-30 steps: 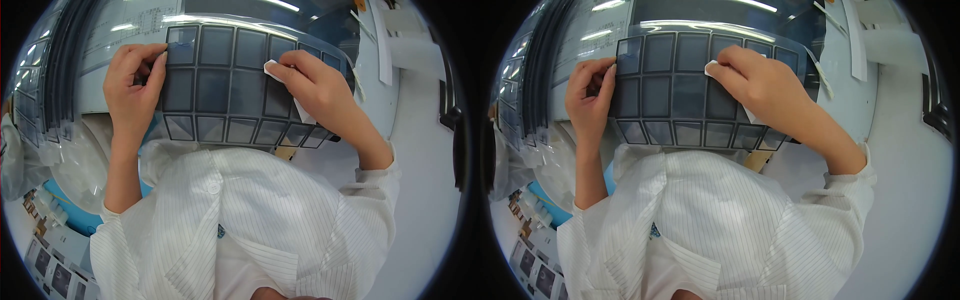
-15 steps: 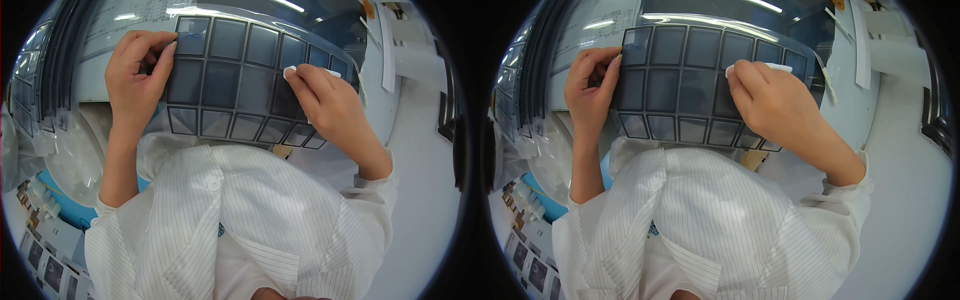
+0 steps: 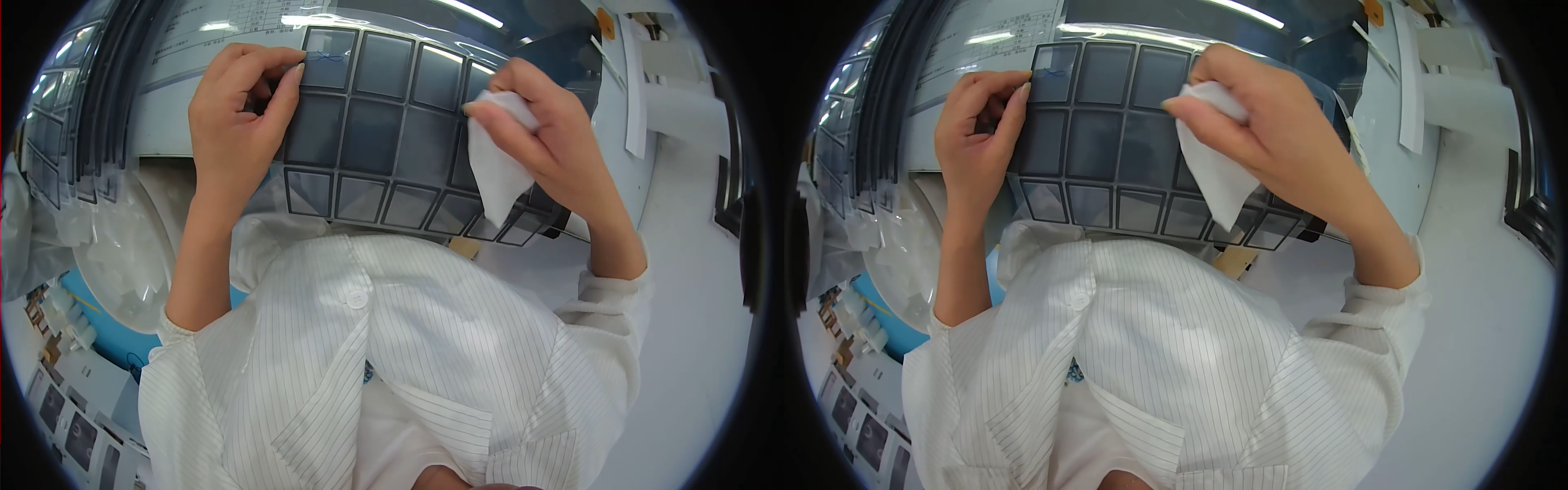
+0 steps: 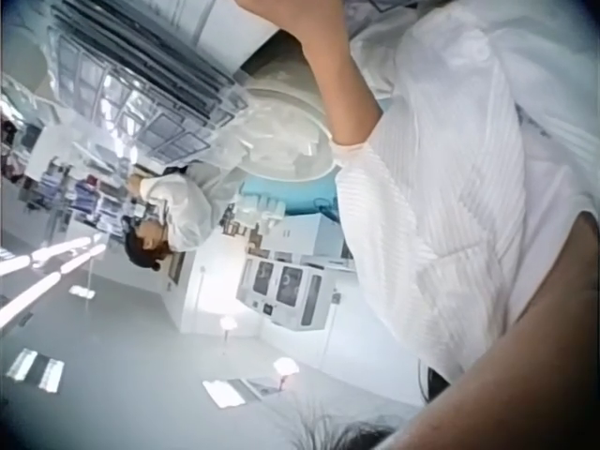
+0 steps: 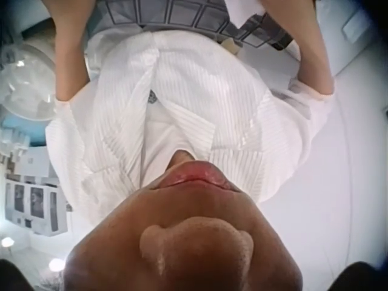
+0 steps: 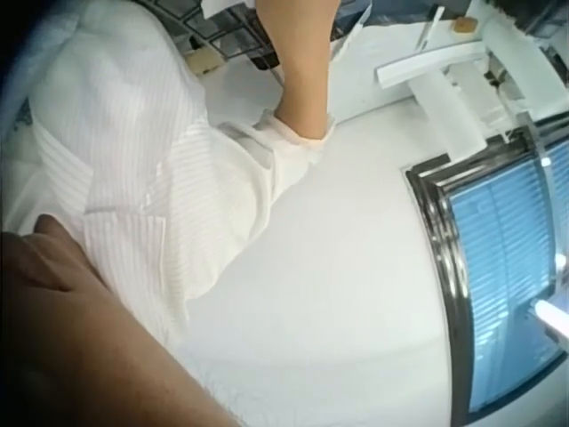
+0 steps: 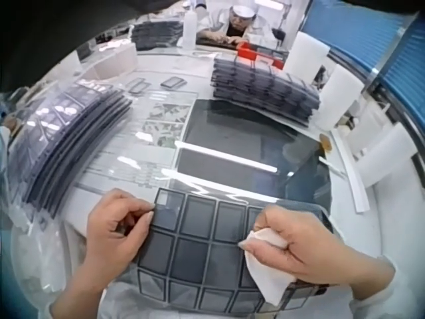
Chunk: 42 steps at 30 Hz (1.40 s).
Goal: Inspecting and cleaning transparent grid films at an industrial workstation.
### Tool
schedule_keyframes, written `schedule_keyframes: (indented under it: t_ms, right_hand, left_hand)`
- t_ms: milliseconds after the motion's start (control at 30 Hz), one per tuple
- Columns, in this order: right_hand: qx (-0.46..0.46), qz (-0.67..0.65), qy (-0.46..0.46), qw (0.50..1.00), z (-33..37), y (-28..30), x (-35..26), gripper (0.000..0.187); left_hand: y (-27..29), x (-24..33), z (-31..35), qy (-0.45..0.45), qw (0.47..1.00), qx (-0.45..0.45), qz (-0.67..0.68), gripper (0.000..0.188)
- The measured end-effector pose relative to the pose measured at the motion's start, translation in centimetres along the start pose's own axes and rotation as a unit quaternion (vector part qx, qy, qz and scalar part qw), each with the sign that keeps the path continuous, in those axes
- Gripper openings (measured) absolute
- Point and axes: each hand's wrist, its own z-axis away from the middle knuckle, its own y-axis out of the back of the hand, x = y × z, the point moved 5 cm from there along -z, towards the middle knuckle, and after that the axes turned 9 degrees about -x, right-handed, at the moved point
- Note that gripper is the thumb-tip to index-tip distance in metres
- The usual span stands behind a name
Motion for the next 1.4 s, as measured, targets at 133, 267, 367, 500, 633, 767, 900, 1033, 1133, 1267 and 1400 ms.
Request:
schedule_keyframes:
  t_ms: [133,267,367,500,633,767,900,1033,1133,1267,1400]
  right_hand:
    - [0.15,0.264,0.218,0.927,-0.5,-1.3,-1.4,0.023]
    - [0.128,0.348,0.258,0.892,0.8,-2.3,-1.6,0.03]
    - [0.082,0.46,0.2,0.861,3.2,-3.8,-1.0,0.033]
    - [0.05,0.381,0.031,0.923,7.0,-2.9,-1.1,0.035]
    - [0.115,0.339,-0.019,0.934,8.1,-2.6,-1.4,0.035]
    - [0.237,0.333,0.097,0.908,5.5,-3.7,-1.3,0.036]
    - [0.233,0.401,0.06,0.884,4.6,-6.8,-0.5,0.039]
    - [0.214,0.344,-0.071,0.912,8.0,-4.8,0.6,0.043]
    - [0.235,0.41,-0.211,0.856,11.5,-3.0,2.5,0.038]
    - [0.288,0.412,-0.249,0.828,13.7,-1.2,3.0,0.033]
    - [0.296,0.404,-0.26,0.826,15.1,-0.5,3.0,0.036]
  left_hand:
    - [0.0,0.2,0.0,0.01,1.0,-0.002,0.014,0.012]
    - [0.0,0.2,0.0,0.013,1.0,-0.005,-0.004,0.012]
    - [0.0,0.1,-0.1,0.009,1.0,-0.009,-0.005,0.013]
    - [0.1,0.0,0.0,0.016,1.0,-0.004,-0.004,0.014]
    - [0.0,0.4,0.0,0.002,1.0,-0.004,-0.024,0.015]
    - [-0.6,0.5,-0.2,0.008,0.999,-0.016,-0.039,0.014]
    - [-1.1,0.7,-0.2,0.002,0.998,-0.024,-0.057,0.014]
    - [-0.7,0.4,0.1,0.005,0.998,-0.026,-0.062,0.015]
    - [-0.5,0.1,0.2,0.01,0.999,-0.025,-0.041,0.014]
    - [0.6,-0.5,0.2,-0.002,0.994,0.036,0.104,0.011]
    - [3.5,-1.7,4.2,0.15,0.935,-0.197,0.255,0.022]
